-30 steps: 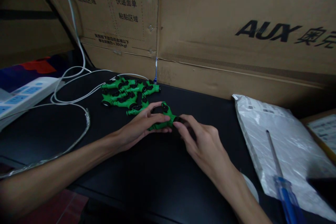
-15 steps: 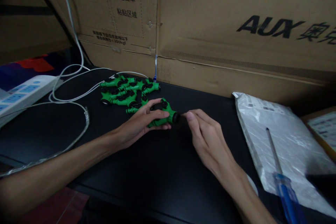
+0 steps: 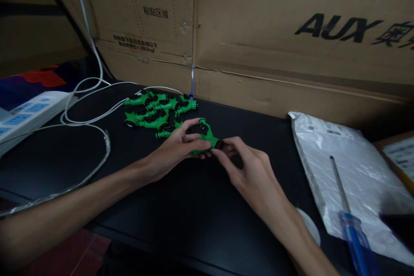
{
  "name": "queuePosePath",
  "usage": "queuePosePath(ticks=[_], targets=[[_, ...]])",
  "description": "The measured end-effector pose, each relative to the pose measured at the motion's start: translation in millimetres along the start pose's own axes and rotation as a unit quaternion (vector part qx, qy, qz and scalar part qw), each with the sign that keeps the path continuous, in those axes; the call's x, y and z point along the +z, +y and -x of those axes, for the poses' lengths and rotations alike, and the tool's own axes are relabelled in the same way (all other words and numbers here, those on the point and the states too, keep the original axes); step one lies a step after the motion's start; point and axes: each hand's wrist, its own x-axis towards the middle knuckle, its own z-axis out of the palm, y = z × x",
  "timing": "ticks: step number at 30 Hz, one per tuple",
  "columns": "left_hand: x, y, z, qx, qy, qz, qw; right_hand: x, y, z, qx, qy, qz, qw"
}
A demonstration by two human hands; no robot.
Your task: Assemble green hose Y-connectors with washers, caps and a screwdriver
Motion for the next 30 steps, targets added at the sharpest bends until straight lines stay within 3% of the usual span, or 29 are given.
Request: queuePosePath(ticks=[5, 10, 12, 17, 23, 30], targets=[[1.4, 2.4, 1.1, 0.009, -0.007, -0.003, 1.0, -0.7, -3.7, -0.5, 0.036, -0.025, 0.008, 0.999], [0.8, 3.8, 1.3, -0.006, 0.002, 0.013, 1.0, 2.0, 1.3, 0.7, -0.036, 0.019, -0.023, 0.999], [-0.3, 2.5, 0.5, -0.002, -0.006, 0.01, 1.0, 3.3, 2.5, 1.7, -0.033, 0.02, -0.025, 0.999], [-1.1, -0.4, -0.3, 0.015, -0.007, -0.024, 1.0, 3.7, -0.2, 2.6, 0.049, 0.012, -0.071, 0.996], [2.0, 1.9, 1.3, 0.032, -0.021, -0.04, 0.998, 1.7, -3.5, -1.0, 0.165, -0.063, -0.174, 0.969], [0.4, 3.9, 1.8, 0.006, 0.0, -0.008, 1.0, 7.8, 4.3, 3.3, 0.077, -0.001, -0.183, 0.98]])
